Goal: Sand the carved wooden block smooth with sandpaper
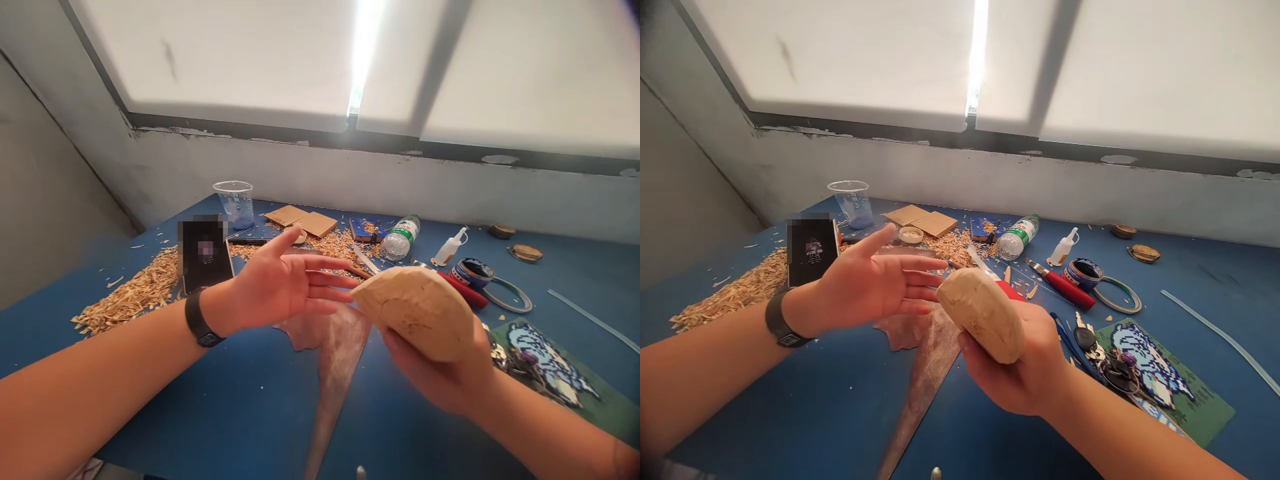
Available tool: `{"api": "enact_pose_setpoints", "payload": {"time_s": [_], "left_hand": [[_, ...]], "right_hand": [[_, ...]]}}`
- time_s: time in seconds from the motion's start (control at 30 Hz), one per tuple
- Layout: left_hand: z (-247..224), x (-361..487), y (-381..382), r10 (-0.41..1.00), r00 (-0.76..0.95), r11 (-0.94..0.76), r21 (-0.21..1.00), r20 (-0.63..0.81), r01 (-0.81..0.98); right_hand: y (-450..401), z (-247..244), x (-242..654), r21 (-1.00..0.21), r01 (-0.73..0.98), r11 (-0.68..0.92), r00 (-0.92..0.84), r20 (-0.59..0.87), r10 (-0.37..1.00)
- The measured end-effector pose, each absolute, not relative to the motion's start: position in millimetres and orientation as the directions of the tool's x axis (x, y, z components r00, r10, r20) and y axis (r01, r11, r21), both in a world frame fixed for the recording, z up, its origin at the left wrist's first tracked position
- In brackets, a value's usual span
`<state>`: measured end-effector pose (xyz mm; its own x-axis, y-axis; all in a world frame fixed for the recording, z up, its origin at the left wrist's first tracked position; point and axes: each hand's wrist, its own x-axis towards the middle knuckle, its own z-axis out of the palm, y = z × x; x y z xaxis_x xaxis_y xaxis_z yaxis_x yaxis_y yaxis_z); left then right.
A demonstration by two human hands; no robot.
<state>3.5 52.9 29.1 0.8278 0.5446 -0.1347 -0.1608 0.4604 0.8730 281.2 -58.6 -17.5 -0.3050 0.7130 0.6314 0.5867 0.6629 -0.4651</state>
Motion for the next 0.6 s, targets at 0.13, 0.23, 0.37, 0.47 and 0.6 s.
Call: {"api": "enact_pose_setpoints", "payload": {"time_s": [0.13,0.23,0.37,0.47,0.6], "left_hand": [[30,0,54,0.548,0.832,0.383,0.912,-0.094,-0.149],[31,0,54,0.528,0.847,0.334,0.932,-0.061,-0.142],[30,0,54,0.498,0.866,0.338,0.931,-0.052,-0.139],[29,0,54,0.451,0.891,0.379,0.914,-0.045,-0.146],[28,0,54,0.333,0.942,0.469,0.875,-0.048,-0.121]], "right_hand": [[-54,-9,276,-0.393,0.613,0.686,-0.229,0.742,0.63],[-52,-7,276,-0.405,0.645,0.648,-0.178,0.745,0.643],[-52,-9,278,-0.455,0.685,0.569,-0.088,0.724,0.685],[-51,-10,276,-0.493,0.685,0.536,-0.047,0.704,0.708],[-46,-11,274,-0.638,0.628,0.445,-0.062,0.529,0.846]]}}
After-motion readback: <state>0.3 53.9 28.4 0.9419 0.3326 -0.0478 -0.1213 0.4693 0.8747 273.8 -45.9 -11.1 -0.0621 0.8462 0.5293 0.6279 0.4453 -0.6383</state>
